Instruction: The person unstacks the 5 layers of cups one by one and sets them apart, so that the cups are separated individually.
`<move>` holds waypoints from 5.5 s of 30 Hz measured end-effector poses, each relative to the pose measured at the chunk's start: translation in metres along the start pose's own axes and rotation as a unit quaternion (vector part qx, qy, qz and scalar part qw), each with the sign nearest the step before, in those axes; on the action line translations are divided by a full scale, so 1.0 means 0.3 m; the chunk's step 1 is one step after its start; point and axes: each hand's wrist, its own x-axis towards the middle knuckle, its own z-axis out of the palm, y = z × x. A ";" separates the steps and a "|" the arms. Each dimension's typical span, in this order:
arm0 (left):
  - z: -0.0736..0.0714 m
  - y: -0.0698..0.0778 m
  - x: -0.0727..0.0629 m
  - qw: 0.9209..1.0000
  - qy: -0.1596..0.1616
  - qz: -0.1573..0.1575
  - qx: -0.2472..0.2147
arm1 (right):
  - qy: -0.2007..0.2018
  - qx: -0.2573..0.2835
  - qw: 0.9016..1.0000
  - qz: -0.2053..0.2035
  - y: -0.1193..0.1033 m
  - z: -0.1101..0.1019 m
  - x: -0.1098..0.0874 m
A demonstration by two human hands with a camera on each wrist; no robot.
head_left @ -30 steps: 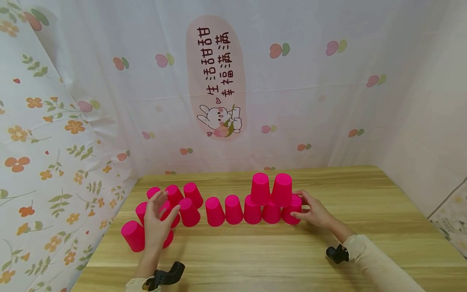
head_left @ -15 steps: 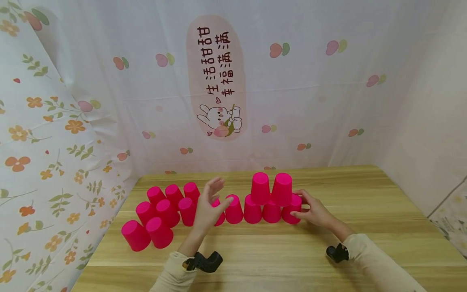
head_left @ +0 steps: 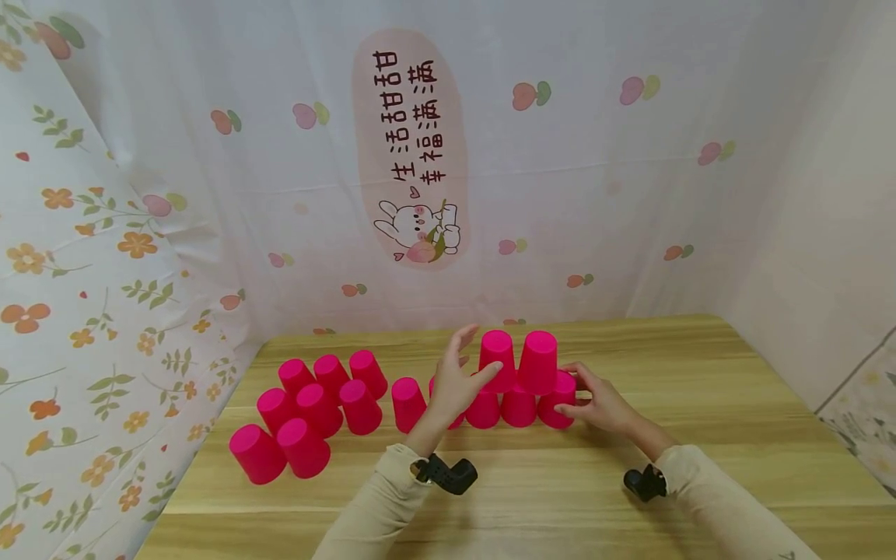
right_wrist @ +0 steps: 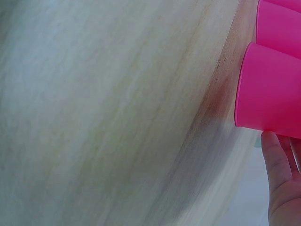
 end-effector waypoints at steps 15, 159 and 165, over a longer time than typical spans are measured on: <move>0.107 -0.068 0.007 0.995 0.028 -0.090 -0.041 | -0.007 0.001 1.000 0.008 -0.015 0.001 0.003; 0.094 0.038 0.061 0.983 -0.076 0.076 0.152 | 0.004 0.005 1.000 -0.004 -0.002 0.004 0.001; 0.174 0.029 0.081 0.977 -0.098 0.057 0.178 | -0.004 0.014 1.000 -0.013 0.001 0.000 0.003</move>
